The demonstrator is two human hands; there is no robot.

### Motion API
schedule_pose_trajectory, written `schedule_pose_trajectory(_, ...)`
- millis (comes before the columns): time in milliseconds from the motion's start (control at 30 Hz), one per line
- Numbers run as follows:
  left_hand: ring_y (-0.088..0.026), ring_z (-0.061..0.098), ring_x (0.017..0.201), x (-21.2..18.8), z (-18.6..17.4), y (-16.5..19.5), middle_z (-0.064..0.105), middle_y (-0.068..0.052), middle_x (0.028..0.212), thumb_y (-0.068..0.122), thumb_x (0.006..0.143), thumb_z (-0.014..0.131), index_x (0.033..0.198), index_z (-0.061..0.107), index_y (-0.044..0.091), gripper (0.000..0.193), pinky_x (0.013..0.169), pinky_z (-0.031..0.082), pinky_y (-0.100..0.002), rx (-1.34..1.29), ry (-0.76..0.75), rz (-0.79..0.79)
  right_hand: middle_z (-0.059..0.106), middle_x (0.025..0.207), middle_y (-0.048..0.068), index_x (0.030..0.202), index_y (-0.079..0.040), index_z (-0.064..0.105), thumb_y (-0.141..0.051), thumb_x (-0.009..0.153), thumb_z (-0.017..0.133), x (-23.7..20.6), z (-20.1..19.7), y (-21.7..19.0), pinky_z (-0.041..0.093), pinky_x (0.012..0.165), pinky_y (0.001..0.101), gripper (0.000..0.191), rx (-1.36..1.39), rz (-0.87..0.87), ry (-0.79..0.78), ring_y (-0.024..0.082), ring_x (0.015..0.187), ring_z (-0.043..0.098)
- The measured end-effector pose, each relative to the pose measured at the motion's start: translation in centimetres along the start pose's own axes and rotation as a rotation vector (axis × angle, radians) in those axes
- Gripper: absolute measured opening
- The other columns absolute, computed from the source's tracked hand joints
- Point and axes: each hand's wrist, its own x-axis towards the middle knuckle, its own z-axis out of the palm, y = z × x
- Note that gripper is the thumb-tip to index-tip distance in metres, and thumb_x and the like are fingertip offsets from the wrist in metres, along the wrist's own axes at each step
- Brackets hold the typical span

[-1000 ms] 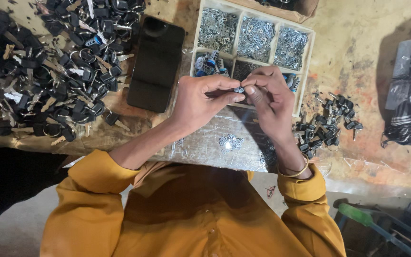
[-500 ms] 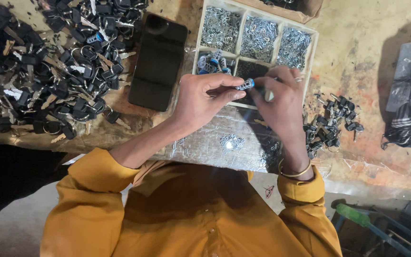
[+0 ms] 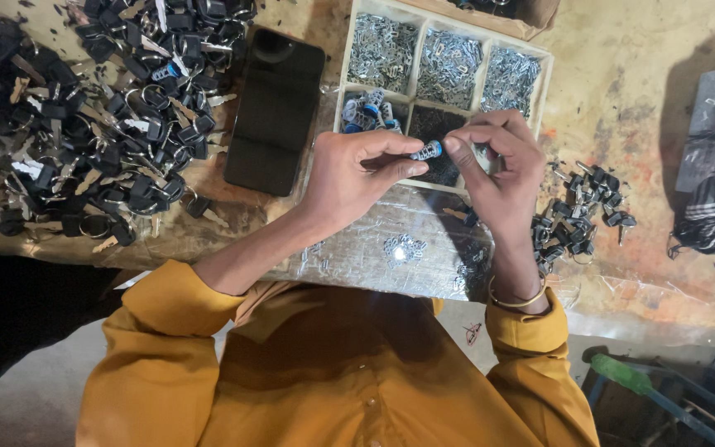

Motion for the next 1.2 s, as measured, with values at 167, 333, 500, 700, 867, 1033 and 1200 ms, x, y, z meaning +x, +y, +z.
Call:
schedule_pose_trajectory(167, -0.015, 0.08, 0.091, 0.0, 0.0, 0.0, 0.08, -0.01, 0.102, 0.005, 0.088, 0.083, 0.109, 0.077, 0.0, 0.022, 0.077, 0.067, -0.024, -0.01, 0.002, 0.001, 0.059, 0.126, 0.007, 0.111, 0.0, 0.071, 0.004, 0.101, 0.073, -0.2, 0.1, 0.3, 0.049, 0.09, 0.0242, 0.011, 0.256, 0.034, -0.079, 0.011, 0.108, 0.058)
schedule_pose_trajectory(333, -0.015, 0.08, 0.092, -0.1, 0.1, -0.1, 0.08, -0.011, 0.101, 0.005, 0.087, 0.084, 0.108, 0.076, -0.001, 0.023, 0.078, 0.067, -0.025, -0.025, 0.007, -0.011, 0.057, 0.127, 0.007, 0.117, 0.0, 0.069, 0.005, 0.104, 0.069, -0.8, 0.4, 0.1, 0.049, 0.097, 0.0254, 0.013, 0.348, 0.031, -0.187, 0.012, 0.113, 0.058)
schedule_pose_trajectory(500, -0.015, 0.08, 0.092, -0.1, 0.1, 0.0, 0.08, -0.011, 0.1, 0.005, 0.087, 0.084, 0.106, 0.076, -0.001, 0.022, 0.077, 0.068, -0.024, -0.03, 0.0, 0.004, 0.059, 0.121, 0.007, 0.114, -0.001, 0.07, 0.004, 0.101, 0.071, -0.8, 0.8, -0.4, 0.049, 0.091, 0.0257, 0.013, 0.222, 0.023, -0.178, 0.014, 0.109, 0.059)
schedule_pose_trajectory(700, -0.014, 0.081, 0.09, -0.2, -0.1, 0.2, 0.081, -0.009, 0.097, 0.005, 0.087, 0.084, 0.104, 0.077, -0.001, 0.019, 0.076, 0.067, -0.024, -0.043, -0.014, 0.013, 0.066, 0.114, 0.011, 0.11, -0.001, 0.074, 0.004, 0.097, 0.077, -0.4, 0.6, -1.1, 0.053, 0.089, 0.0295, 0.014, -0.02, -0.169, -0.145, 0.019, 0.102, 0.066)
schedule_pose_trajectory(867, -0.015, 0.081, 0.087, -0.1, 0.0, -0.1, 0.08, -0.01, 0.098, 0.006, 0.087, 0.084, 0.105, 0.078, 0.0, 0.02, 0.072, 0.066, -0.024, 0.017, 0.009, 0.044, 0.069, 0.113, 0.011, 0.109, -0.001, 0.075, 0.001, 0.094, 0.081, -0.3, 0.4, -1.1, 0.054, 0.087, 0.03, 0.017, -0.108, -0.167, -0.111, 0.019, 0.101, 0.069)
schedule_pose_trajectory(1033, -0.015, 0.08, 0.088, 0.1, -0.1, -0.5, 0.08, -0.011, 0.104, 0.007, 0.089, 0.082, 0.108, 0.078, 0.004, 0.02, 0.071, 0.067, -0.024, 0.019, -0.023, 0.041, 0.065, 0.117, 0.01, 0.114, 0.002, 0.068, 0.005, 0.106, 0.07, -0.3, 0.3, -0.5, 0.051, 0.085, 0.0278, 0.009, -0.027, -0.069, -0.068, 0.015, 0.101, 0.063)
schedule_pose_trajectory(1200, -0.016, 0.08, 0.092, 0.0, -0.1, -0.4, 0.08, -0.013, 0.107, 0.004, 0.089, 0.081, 0.11, 0.078, 0.001, 0.022, 0.074, 0.066, -0.025, 0.039, -0.019, 0.068, 0.06, 0.121, 0.008, 0.117, 0.002, 0.065, 0.005, 0.107, 0.064, -0.6, 0.5, 0.0, 0.052, 0.088, 0.025, 0.011, 0.327, 0.061, -0.147, 0.011, 0.102, 0.06)
